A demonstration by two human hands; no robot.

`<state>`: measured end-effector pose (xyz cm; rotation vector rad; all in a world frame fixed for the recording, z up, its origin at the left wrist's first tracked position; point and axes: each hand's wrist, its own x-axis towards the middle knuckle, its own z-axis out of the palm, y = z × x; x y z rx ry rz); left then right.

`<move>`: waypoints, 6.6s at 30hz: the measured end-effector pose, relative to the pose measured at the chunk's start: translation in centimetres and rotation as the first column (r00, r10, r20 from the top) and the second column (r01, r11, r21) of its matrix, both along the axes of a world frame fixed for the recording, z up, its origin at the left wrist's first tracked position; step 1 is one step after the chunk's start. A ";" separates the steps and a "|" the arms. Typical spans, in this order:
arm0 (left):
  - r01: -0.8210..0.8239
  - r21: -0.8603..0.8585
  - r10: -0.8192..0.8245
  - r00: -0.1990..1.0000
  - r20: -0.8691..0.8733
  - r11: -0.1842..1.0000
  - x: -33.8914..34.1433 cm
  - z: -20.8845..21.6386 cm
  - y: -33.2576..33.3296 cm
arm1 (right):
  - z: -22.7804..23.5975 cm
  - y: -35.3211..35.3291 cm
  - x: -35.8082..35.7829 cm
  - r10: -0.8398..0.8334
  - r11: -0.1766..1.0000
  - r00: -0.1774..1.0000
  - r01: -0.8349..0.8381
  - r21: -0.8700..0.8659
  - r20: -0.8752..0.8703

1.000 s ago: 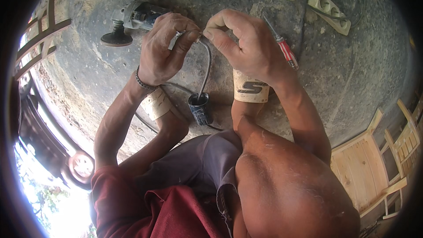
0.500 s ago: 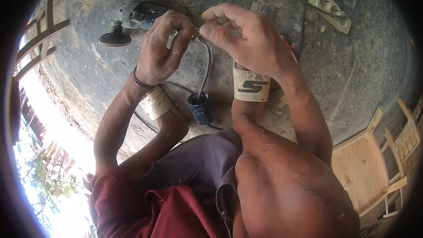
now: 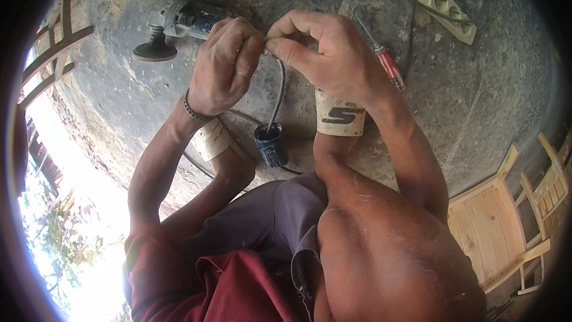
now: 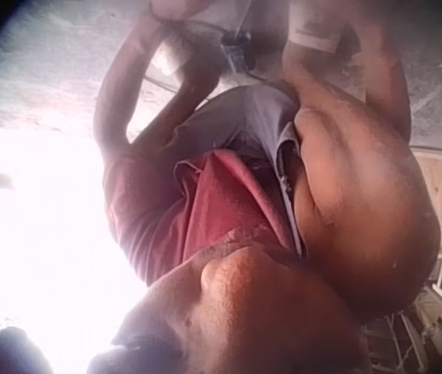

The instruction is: The person disassembles the housing of a hand sander using a screwdriver, removes the casing, and works on the internal wiring and connections by hand.

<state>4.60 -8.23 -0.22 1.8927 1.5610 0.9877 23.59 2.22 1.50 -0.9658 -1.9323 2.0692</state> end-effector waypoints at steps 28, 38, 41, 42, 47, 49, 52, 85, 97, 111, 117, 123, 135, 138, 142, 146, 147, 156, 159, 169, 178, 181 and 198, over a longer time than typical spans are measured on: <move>-0.016 -0.008 0.017 0.996 0.086 1.000 -0.9 0.5 0.2 | -0.3 0.1 0.3 -0.032 0.999 0.996 0.030 -0.025 -0.086; -0.019 -0.206 0.049 0.989 0.138 0.978 -0.4 0.3 -0.6 | 0.0 -0.5 -0.1 -0.028 0.991 0.992 0.045 0.129 -0.126; -0.023 -0.375 0.126 0.959 0.253 0.927 0.2 1.1 -0.8 | -0.5 -0.5 0.0 -0.032 0.984 0.986 0.060 0.168 -0.164; -0.015 -0.423 0.157 0.940 0.304 0.906 0.3 1.3 -0.7 | -0.7 -0.6 0.1 -0.034 0.980 0.982 0.069 0.187 -0.185; 0.023 -0.427 0.208 0.849 0.486 0.904 -0.5 0.5 -0.9 | -0.5 0.1 0.8 -0.011 0.989 0.993 0.028 0.145 -0.118; -0.032 -0.303 0.167 0.886 0.432 0.952 -0.5 0.4 -0.7 | -0.7 0.2 0.9 -0.024 0.994 0.995 0.034 0.101 -0.096; 0.009 -0.108 0.016 0.975 0.221 0.994 -1.0 1.0 0.2 | -1.0 0.1 1.0 -0.080 0.995 0.993 0.084 0.048 -0.088; 0.025 0.127 -0.050 0.979 0.196 0.992 3.1 0.2 4.9 | 0.9 1.4 1.6 -0.154 0.910 0.972 0.210 0.356 -0.178; 0.117 -0.156 -0.002 0.804 0.594 0.981 3.9 4.2 11.4 | 6.9 4.8 4.4 -0.318 0.664 0.936 0.333 0.670 -0.150; -0.066 -0.010 0.059 0.793 0.606 0.998 4.4 7.7 9.3 | 10.7 3.3 1.9 -0.311 0.668 0.934 0.348 0.658 -0.178; -0.112 -0.035 0.107 0.748 0.655 0.993 4.5 7.3 7.9 | 8.9 3.0 1.4 -0.311 0.799 0.923 0.384 0.463 -0.229; -0.203 -0.057 0.178 0.650 0.738 0.978 4.0 8.4 8.3 | 8.6 3.5 0.4 -0.449 0.832 0.810 0.533 0.154 -0.378; -0.045 -0.200 0.205 0.200 0.958 0.979 6.0 8.1 7.4 | 8.2 2.4 0.1 -0.392 0.846 0.815 0.502 0.180 -0.427; -0.056 -0.196 0.203 0.215 0.955 0.979 6.7 7.7 7.3 | 7.8 2.3 0.5 -0.396 0.838 0.803 0.514 0.183 -0.445; -0.125 -0.218 0.248 0.339 0.907 0.968 7.2 5.6 7.0 | 7.0 1.4 0.1 -0.415 0.841 0.778 0.526 0.127 -0.471; -0.128 -0.206 0.242 0.459 0.855 0.970 7.3 4.5 6.6 | 6.0 1.9 0.6 -0.436 0.871 0.758 0.491 -0.016 -0.485; -0.127 -0.193 0.231 0.494 0.838 0.973 7.2 4.2 6.5 | 5.7 2.0 0.8 -0.443 0.883 0.753 0.461 -0.091 -0.486; -0.076 0.049 0.035 0.823 0.566 0.996 1.8 4.3 6.8 | 4.4 2.4 1.6 -0.427 0.903 0.834 0.417 -0.107 -0.351; 0.099 0.025 -0.091 0.742 0.665 0.995 1.8 4.4 7.2 | 4.4 2.6 1.9 -0.402 0.916 0.839 0.371 -0.155 -0.366; 0.203 -0.034 -0.128 0.729 0.672 0.979 0.7 3.0 6.6 | 4.2 4.1 2.9 -0.257 0.956 0.938 0.212 -0.203 -0.231; 0.001 -0.060 0.024 0.915 0.402 0.998 0.9 2.7 6.6 | 4.2 3.7 2.0 -0.326 0.943 0.927 0.333 0.009 -0.186; -0.042 -0.011 0.043 0.948 0.315 0.999 1.6 2.8 6.6 | 4.0 3.4 1.9 -0.348 0.927 0.916 0.368 0.073 -0.202; -0.007 0.042 -0.011 0.908 0.419 0.999 1.2 3.2 6.1 | 2.7 3.1 2.0 -0.355 0.929 0.906 0.369 0.018 -0.232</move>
